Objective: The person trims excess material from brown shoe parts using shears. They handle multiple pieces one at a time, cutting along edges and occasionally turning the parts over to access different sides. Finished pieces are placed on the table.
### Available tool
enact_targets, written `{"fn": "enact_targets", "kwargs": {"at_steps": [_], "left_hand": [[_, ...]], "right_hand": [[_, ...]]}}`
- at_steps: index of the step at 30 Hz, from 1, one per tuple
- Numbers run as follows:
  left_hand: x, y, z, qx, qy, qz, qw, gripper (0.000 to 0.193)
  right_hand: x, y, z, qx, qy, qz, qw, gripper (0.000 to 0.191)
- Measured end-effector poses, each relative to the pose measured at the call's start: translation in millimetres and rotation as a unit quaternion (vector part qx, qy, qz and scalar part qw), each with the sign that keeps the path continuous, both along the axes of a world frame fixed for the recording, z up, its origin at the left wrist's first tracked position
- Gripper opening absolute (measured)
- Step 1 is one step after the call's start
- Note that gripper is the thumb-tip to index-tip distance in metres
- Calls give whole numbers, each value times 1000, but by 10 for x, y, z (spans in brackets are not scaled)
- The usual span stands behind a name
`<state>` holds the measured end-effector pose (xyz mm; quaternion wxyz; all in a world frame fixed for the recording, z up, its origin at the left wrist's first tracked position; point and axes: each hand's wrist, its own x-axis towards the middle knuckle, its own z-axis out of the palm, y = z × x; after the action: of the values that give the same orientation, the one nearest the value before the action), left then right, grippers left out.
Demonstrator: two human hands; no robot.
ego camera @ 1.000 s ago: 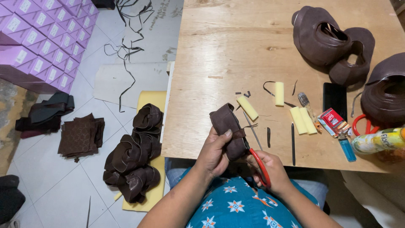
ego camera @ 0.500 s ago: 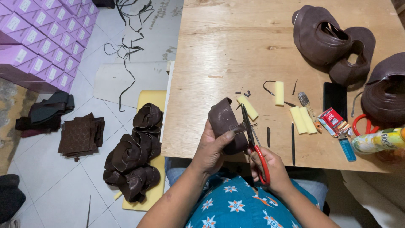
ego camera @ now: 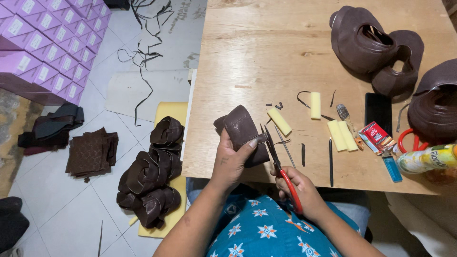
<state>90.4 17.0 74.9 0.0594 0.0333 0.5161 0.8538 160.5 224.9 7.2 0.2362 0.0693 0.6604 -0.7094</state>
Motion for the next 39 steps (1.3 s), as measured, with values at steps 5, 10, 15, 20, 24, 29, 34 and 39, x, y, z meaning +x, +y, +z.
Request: {"fn": "enact_targets", "kwargs": {"at_steps": [5, 10, 15, 20, 24, 29, 34, 39], "left_hand": [[-14, 1, -14, 4, -3, -2, 1000, 49], [-9, -3, -20, -6, -7, 1, 1000, 48], [-16, 1, -34, 3, -7, -1, 1000, 50], [-21, 1, -71, -6, -9, 1, 1000, 50], [-12, 0, -109, -28, -18, 5, 999, 50], [-19, 10, -138, -18, -25, 1, 1000, 48], [-19, 22, -144, -12, -15, 5, 1000, 49], [-12, 18, -137, -12, -20, 2, 1000, 49]], "right_hand": [[-14, 1, 11, -1, -20, -4, 1000, 28], [-26, 3, 13, 7, -25, -7, 1000, 28], [-32, 2, 24, 0, -27, -8, 1000, 29], [-23, 13, 9, 8, -17, -2, 1000, 29], [-15, 15, -35, -12, -12, -3, 1000, 29], [-19, 24, -65, -9, -16, -8, 1000, 29], [-25, 28, -70, 1, -3, -7, 1000, 29], [-16, 35, -87, -4, -12, -11, 1000, 30]]}}
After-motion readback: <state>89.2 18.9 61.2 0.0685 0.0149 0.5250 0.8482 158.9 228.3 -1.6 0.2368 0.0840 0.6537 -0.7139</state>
